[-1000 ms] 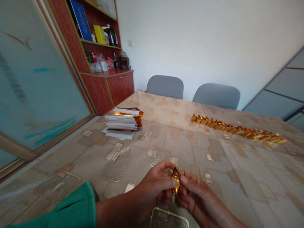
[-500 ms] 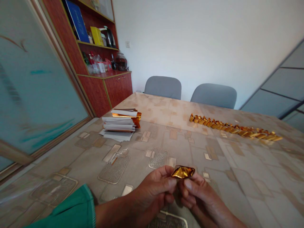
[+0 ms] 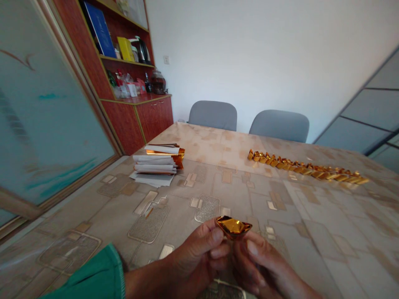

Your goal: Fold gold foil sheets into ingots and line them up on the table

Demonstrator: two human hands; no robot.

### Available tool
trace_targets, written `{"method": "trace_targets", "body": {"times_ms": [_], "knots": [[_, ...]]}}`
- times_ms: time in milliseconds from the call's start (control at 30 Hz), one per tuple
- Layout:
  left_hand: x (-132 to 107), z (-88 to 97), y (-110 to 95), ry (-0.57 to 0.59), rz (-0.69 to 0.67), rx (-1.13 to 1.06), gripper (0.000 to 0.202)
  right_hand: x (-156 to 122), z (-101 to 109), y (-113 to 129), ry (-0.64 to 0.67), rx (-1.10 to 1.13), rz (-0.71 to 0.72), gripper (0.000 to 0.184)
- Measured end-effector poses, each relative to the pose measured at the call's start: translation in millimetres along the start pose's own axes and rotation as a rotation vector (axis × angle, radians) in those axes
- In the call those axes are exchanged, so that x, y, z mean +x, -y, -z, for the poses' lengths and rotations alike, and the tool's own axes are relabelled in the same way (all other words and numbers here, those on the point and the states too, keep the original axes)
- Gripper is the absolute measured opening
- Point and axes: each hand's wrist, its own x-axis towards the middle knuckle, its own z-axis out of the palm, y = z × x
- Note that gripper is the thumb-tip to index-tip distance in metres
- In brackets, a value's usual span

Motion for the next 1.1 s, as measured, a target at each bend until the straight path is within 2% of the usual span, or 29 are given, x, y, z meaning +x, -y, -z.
{"method": "trace_targets", "body": {"times_ms": [100,300,500,667,800,933,1100], "knots": [[-1.8,-1.4,2.7,-0.03,0.018,-0.108,0.046,1.3,2.6,-4.8,-0.054,-0.055,0.017,0.053],[-2.0,-0.1,6.0,-0.135,-0.014,-0.23,0.041,2.2,7.5,-14.2,-0.174,-0.061,0.032,0.055],[2.9,8.6,-2.2,-0.044,-0.021,-0.238,0.041,3.0,6.2,-6.8,-0.213,0.075,-0.052,0.03],[5.2,14.4,-16.4,0.012,0.04,-0.109,0.05,3.5,1.3,-0.7,-0.283,0.202,-0.123,0.034],[4.9,14.7,-19.3,-0.029,0.087,-0.061,0.053,2.8,-0.8,-3.5,-0.254,0.118,-0.114,0.037],[1.9,12.9,-11.6,-0.097,0.073,-0.064,0.057,2.9,2.7,-8.4,-0.266,0.086,-0.076,0.036],[-0.1,11.3,-4.6,-0.048,0.071,-0.062,0.058,2.6,3.1,-8.4,-0.227,0.081,-0.052,0.037]]}}
